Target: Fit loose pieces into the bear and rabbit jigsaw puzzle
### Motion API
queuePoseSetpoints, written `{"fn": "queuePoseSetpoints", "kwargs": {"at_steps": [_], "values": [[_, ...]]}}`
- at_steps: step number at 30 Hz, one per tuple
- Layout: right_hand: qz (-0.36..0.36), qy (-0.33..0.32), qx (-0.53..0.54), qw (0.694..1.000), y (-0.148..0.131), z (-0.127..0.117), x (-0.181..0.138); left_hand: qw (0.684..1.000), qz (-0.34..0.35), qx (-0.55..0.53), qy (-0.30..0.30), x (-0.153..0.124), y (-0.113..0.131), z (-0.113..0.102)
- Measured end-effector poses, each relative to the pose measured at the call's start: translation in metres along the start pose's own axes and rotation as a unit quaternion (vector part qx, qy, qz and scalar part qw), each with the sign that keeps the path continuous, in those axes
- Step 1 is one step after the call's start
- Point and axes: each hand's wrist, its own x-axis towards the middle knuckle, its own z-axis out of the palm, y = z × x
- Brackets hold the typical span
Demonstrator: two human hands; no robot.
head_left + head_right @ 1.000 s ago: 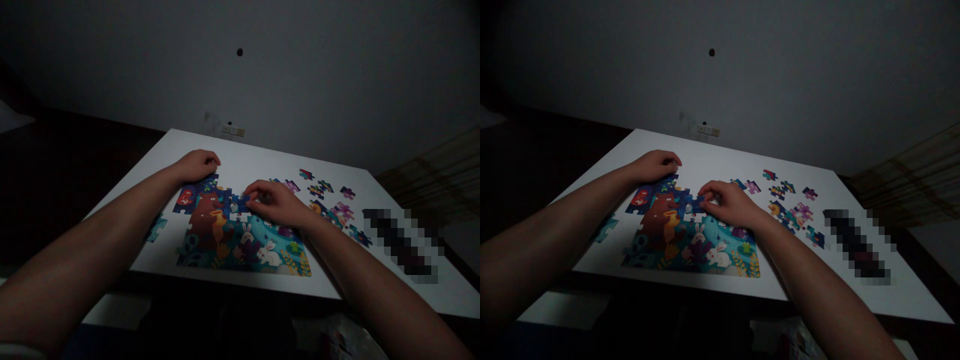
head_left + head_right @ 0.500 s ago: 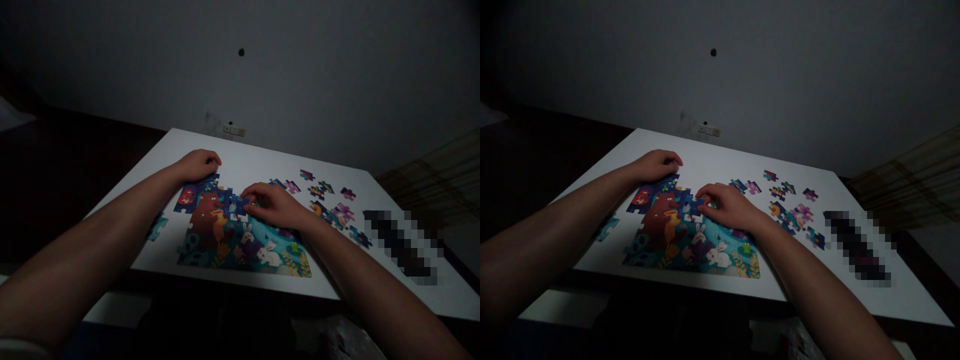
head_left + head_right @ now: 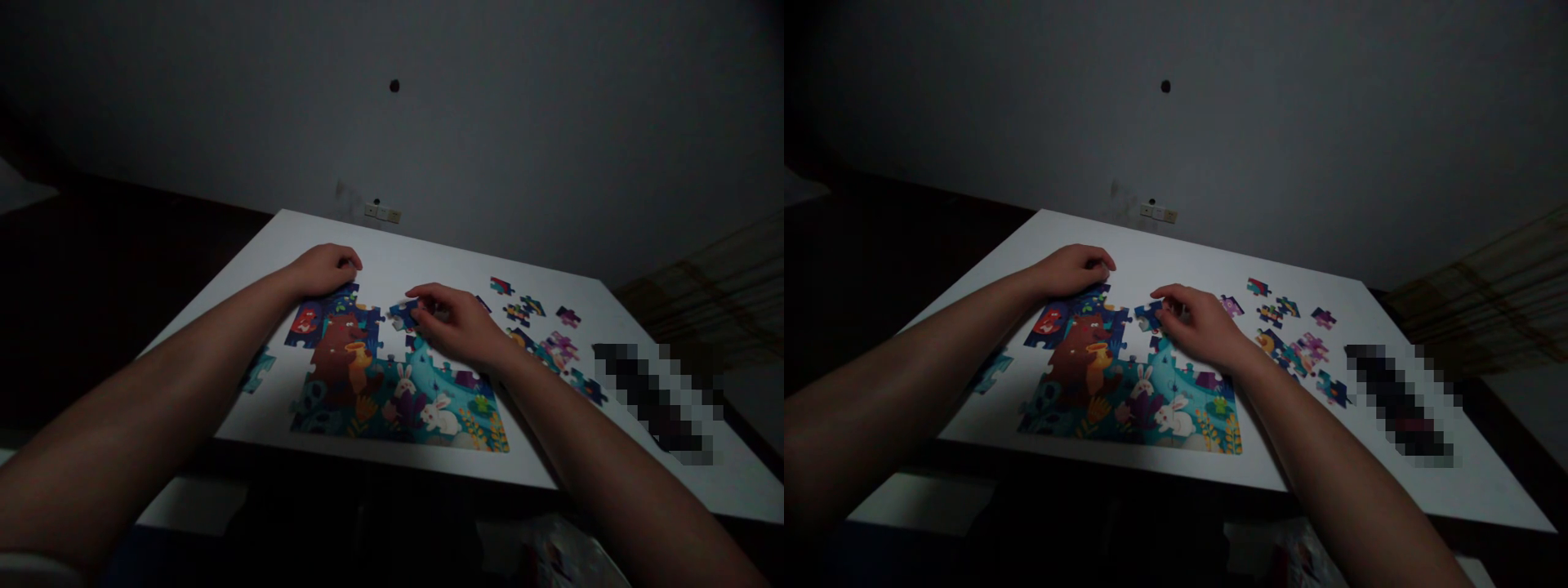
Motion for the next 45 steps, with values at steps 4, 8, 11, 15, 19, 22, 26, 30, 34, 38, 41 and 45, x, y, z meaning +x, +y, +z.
{"fn": "queuePoseSetpoints", "kwargs": {"at_steps": [4,8,11,15,19,22,26,30,34,38,41,45], "values": [[-0.002,0.036,-0.028,0.999,0.001,0.002,0.001,1.0,0.0,0.003,0.0,0.001,0.0,0.0],[0.003,0.046,-0.049,0.998,0.002,0.007,0.004,1.0,-0.002,0.002,0.001,0.001,-0.001,0.0],[-0.001,0.014,-0.066,0.998,0.004,0.011,0.006,1.0,-0.001,-0.005,0.003,0.001,-0.001,0.001],[0.001,-0.033,-0.08,0.996,0.005,0.012,0.007,1.0,0.002,0.0,0.005,0.001,-0.001,0.001],[-0.017,-0.053,-0.079,0.995,0.002,0.011,0.008,1.0,0.003,0.002,0.001,0.001,0.0,0.0],[-0.028,-0.066,-0.064,0.995,0.001,0.012,0.009,1.0,0.001,0.002,0.003,0.001,0.0,0.0],[-0.03,-0.065,-0.065,0.995,0.003,0.012,0.009,1.0,-0.007,0.002,0.004,0.0,0.001,0.0],[-0.041,-0.068,-0.078,0.994,0.002,0.012,0.011,1.0,-0.005,-0.002,0.002,0.0,0.002,0.0],[-0.044,-0.074,-0.087,0.992,-0.001,0.014,0.012,1.0,-0.009,0.0,0.001,0.0,0.003,0.0],[-0.034,-0.064,-0.042,0.996,0.001,0.01,0.009,1.0,-0.002,0.002,-0.001,0.001,0.002,0.0],[0.007,-0.01,0.033,0.999,0.01,-0.001,0.007,1.0,-0.001,-0.001,-0.004,0.002,0.002,0.0],[0.022,0.02,0.119,0.993,0.026,-0.019,0.006,1.0,-0.008,-0.005,-0.005,0.002,0.001,0.0]]}}
